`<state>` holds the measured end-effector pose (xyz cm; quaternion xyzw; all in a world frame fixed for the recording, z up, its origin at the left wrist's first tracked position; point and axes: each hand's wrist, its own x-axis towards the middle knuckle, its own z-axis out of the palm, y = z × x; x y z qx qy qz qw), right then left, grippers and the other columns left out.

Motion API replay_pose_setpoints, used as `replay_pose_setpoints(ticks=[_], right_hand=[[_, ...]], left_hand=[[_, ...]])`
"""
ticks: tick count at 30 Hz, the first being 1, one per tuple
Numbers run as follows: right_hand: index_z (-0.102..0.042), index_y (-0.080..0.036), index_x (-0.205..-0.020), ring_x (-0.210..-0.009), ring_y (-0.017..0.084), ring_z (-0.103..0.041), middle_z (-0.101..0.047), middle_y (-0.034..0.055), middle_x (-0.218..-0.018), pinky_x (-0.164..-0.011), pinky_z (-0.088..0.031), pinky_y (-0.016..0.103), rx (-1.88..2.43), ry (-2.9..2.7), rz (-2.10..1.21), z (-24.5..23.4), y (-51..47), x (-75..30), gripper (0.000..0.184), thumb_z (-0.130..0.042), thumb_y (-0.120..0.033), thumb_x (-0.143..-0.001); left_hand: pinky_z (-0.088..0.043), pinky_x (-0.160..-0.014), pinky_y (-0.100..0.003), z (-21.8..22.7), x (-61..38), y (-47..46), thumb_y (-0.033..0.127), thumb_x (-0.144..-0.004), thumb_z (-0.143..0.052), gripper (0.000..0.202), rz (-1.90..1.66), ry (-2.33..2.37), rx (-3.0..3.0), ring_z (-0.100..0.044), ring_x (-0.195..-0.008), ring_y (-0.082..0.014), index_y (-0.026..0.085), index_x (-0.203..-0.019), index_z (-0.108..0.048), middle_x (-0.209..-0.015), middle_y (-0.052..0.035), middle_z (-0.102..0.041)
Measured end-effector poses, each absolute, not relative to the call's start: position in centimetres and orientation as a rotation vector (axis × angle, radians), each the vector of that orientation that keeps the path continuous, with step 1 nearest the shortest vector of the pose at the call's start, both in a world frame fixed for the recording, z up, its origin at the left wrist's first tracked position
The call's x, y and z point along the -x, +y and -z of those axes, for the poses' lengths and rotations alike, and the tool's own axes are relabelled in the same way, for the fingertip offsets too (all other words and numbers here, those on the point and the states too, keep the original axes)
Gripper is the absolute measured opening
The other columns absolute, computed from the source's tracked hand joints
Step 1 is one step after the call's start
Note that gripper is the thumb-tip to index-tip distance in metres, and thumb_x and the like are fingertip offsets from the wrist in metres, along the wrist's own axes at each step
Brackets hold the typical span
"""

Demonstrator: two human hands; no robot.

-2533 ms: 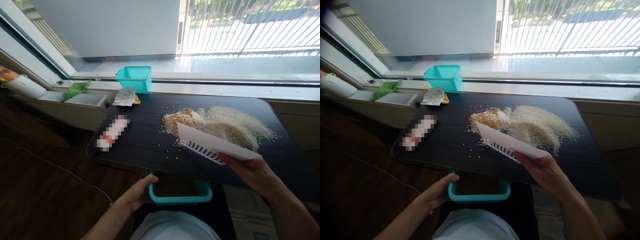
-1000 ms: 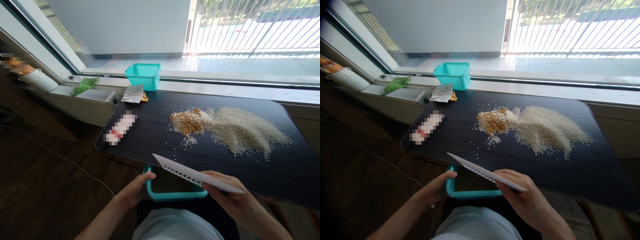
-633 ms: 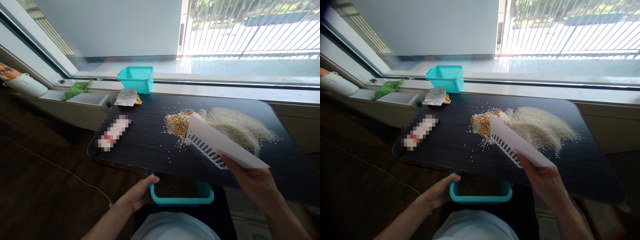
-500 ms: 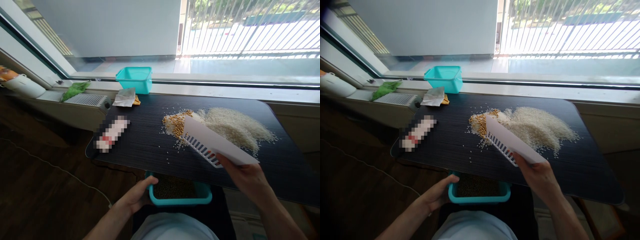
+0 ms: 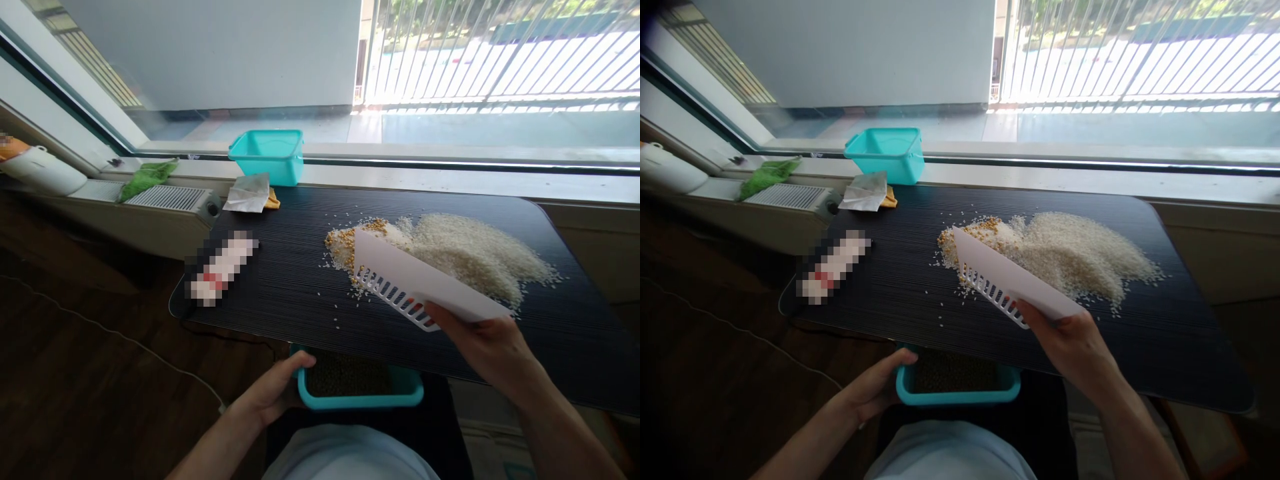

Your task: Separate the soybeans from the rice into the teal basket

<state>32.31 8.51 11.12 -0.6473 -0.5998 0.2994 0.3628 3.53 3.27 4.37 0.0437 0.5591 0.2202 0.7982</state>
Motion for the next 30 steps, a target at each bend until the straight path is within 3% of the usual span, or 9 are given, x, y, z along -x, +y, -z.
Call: replay_pose_setpoints(ticks=[13, 30], right_hand=[[-0.075, -0.021, -0.088, -0.079, 0.025, -0.071, -0.075, 0.0019, -0.084, -0.074, -0.058, 0.034, 1.617, -1.549, -0.821, -10.6, 8.2, -32.1, 0.027, -0.066, -0.042, -0.073], [-0.075, -0.022, -0.088, -0.079, 0.026, -0.071, -0.075, 0.0022, -0.083, -0.072, -0.059, 0.034, 1.594, -1.485, -0.888, -10.7, 8.5, -31.3, 0.025, -0.068, -0.039, -0.071]], left_hand=[[-0.049, -0.072, -0.030, -4.5, -3.1, 3.4, 0.034, -0.059, -0.069, 0.038, -0.470, 1.203, -0.112, -0.065, -0.083, -0.0236, 0.013, -0.090, -0.065, -0.085, -0.0060, -0.072], [-0.050, -0.070, -0.030, -3.7, -2.2, 3.1, 0.032, -0.063, -0.067, 0.033, -0.498, 1.191, -0.100, -0.064, -0.077, -0.0210, 0.013, -0.089, -0.065, -0.083, -0.0059, -0.071]])
